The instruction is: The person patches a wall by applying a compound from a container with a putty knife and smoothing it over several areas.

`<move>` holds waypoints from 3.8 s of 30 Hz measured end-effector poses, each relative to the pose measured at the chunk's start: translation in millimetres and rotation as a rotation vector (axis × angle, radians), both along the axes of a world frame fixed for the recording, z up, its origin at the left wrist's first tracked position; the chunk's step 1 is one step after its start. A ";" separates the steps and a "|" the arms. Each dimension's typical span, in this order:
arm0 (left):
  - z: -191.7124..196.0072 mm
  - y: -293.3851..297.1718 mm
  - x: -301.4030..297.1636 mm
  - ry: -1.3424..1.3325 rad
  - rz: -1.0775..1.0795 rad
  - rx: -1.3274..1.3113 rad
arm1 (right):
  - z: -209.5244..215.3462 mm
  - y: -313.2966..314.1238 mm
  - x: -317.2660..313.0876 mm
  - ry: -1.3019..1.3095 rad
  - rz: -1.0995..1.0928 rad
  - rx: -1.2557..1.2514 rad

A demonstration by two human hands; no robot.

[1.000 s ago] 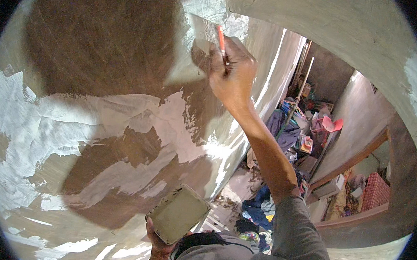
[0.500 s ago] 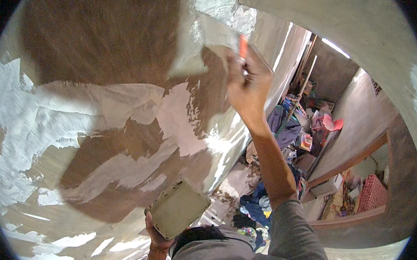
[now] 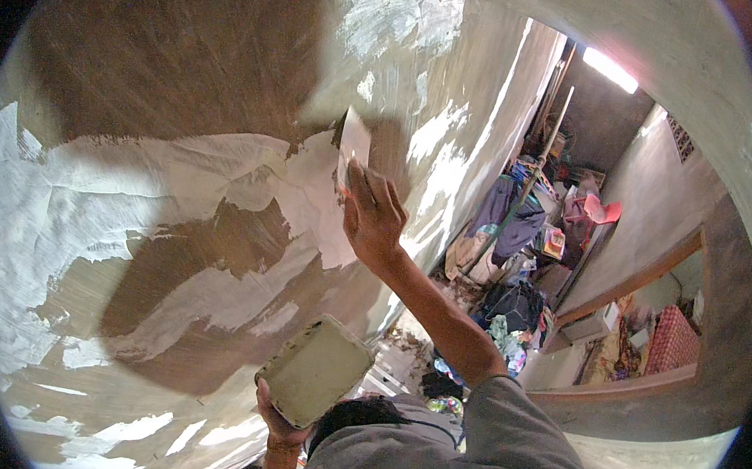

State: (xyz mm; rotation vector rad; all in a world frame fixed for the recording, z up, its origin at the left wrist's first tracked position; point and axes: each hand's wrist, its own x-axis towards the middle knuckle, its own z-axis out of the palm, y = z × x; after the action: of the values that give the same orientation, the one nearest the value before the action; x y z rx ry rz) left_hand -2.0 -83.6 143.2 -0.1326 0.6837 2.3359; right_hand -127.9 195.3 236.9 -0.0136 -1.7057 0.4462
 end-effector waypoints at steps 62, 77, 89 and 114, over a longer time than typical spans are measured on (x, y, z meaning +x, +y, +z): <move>8.8 -2.9 1.9 0.035 0.039 0.020 | 186.1 41.8 -14.4 0.196 -0.093 0.051; 21.0 22.1 -0.9 0.342 0.141 -0.046 | 161.0 9.3 18.0 0.119 0.133 0.007; 9.0 23.1 -30.0 0.063 0.081 -0.091 | 35.1 3.8 137.1 -0.773 0.423 -0.468; -29.0 19.8 -34.7 0.055 -0.121 -0.018 | -12.5 -72.2 136.9 -1.025 0.807 0.624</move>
State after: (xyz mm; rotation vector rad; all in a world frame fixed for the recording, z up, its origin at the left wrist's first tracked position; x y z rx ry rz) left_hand -36.6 -63.8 114.1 -0.0339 0.7206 2.2247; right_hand 9.0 123.1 224.4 1.0962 -2.7786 0.5016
